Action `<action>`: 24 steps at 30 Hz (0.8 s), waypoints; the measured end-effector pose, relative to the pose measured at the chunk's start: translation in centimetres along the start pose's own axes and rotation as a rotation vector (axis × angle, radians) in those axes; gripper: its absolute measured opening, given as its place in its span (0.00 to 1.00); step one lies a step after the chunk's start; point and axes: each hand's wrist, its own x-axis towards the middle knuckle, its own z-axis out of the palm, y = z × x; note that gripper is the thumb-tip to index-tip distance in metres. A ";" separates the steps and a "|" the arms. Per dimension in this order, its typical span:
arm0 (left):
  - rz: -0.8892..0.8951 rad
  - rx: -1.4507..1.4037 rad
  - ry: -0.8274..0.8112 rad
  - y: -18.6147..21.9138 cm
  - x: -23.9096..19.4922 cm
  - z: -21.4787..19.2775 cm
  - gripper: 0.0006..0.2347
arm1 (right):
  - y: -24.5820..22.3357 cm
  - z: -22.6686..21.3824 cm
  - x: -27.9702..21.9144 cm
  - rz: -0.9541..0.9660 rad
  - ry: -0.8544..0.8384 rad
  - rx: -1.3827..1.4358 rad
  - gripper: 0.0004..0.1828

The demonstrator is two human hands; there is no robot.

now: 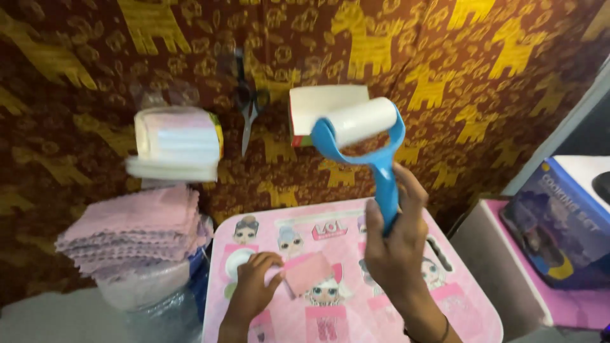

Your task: The person uses a lint roller to clean a pink cloth, then folds it and places it into a clear plastic bag. The person repeats this process with another cloth.

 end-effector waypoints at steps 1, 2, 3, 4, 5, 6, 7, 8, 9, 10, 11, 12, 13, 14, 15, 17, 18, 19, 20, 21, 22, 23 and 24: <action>0.012 0.002 0.010 0.2 0.2 -0.1 0.06 | -0.5 0.4 1.0 -0.012 0.009 0.001 0.23; -0.001 -0.021 0.011 0.4 0.0 -0.2 0.06 | -1.0 0.8 1.8 -0.047 0.008 -0.051 0.23; -0.013 -0.045 0.012 0.6 -0.1 -0.3 0.06 | -1.6 1.2 2.7 -0.082 0.006 -0.103 0.24; -0.010 -0.045 0.018 0.6 0.0 -0.4 0.06 | -1.5 1.9 3.5 -0.087 0.009 -0.102 0.24; -0.013 -0.044 0.010 0.6 0.0 -0.5 0.08 | -1.5 2.6 4.3 -0.082 -0.034 -0.154 0.26; -0.019 -0.046 0.000 0.7 0.0 -0.5 0.09 | -1.4 3.3 5.1 -0.074 -0.080 -0.208 0.27; -0.018 -0.048 0.002 0.6 0.0 -0.5 0.09 | -1.2 3.9 5.7 -0.077 -0.080 -0.209 0.27; -0.013 -0.055 0.011 0.6 -0.1 -0.5 0.09 | -0.9 4.6 6.4 -0.022 -0.155 -0.285 0.26; -0.009 -0.062 0.019 0.6 -0.1 -0.4 0.10 | -0.6 5.2 7.0 0.034 -0.229 -0.361 0.25; -0.012 -0.065 0.020 0.7 -0.2 -0.5 0.10 | -0.5 5.6 7.4 0.033 -0.234 -0.362 0.25; -0.009 -0.063 0.021 0.8 -0.3 -0.6 0.10 | -0.4 6.0 7.9 0.077 -0.284 -0.397 0.22; -0.008 -0.061 0.023 0.9 -0.4 -0.7 0.10 | -0.2 6.5 8.2 0.120 -0.336 -0.431 0.20; -0.013 -0.064 0.024 1.1 -0.3 -0.9 0.10 | -0.4 6.6 8.6 0.118 -0.341 -0.431 0.20; -0.001 -0.074 0.026 1.3 -0.4 -1.1 0.10 | -0.6 6.7 8.8 0.157 -0.362 -0.463 0.16; 0.011 -0.084 0.028 1.5 -0.5 -1.2 0.10 | -0.7 6.8 9.1 0.196 -0.384 -0.496 0.13; 0.021 -0.054 0.027 1.7 -0.5 -1.1 0.09 | -0.9 6.6 9.0 0.207 -0.405 -0.497 0.15; 0.037 -0.021 0.026 1.8 -0.6 -1.0 0.08 | -1.0 6.5 8.9 0.219 -0.419 -0.499 0.18; 0.026 -0.027 0.022 2.1 -0.6 -1.0 0.08 | -1.0 6.4 8.6 0.222 -0.431 -0.501 0.18; 0.027 0.029 0.005 2.4 -0.7 -0.9 0.08 | -0.8 6.2 8.3 0.197 -0.407 -0.479 0.24; 0.029 0.084 -0.013 2.6 -0.7 -0.7 0.09 | -0.6 6.1 8.0 0.173 -0.382 -0.457 0.29; 0.015 0.078 -0.023 2.3 -0.7 -0.4 0.09 | -0.4 6.0 7.7 0.182 -0.397 -0.459 0.29; 0.094 0.141 0.014 1.9 -0.6 -0.2 0.10 | -0.2 5.8 7.5 0.154 -0.372 -0.438 0.28; 0.168 0.205 0.049 1.5 -0.7 0.2 0.12 | 0.0 5.7 7.1 0.129 -0.351 -0.414 0.28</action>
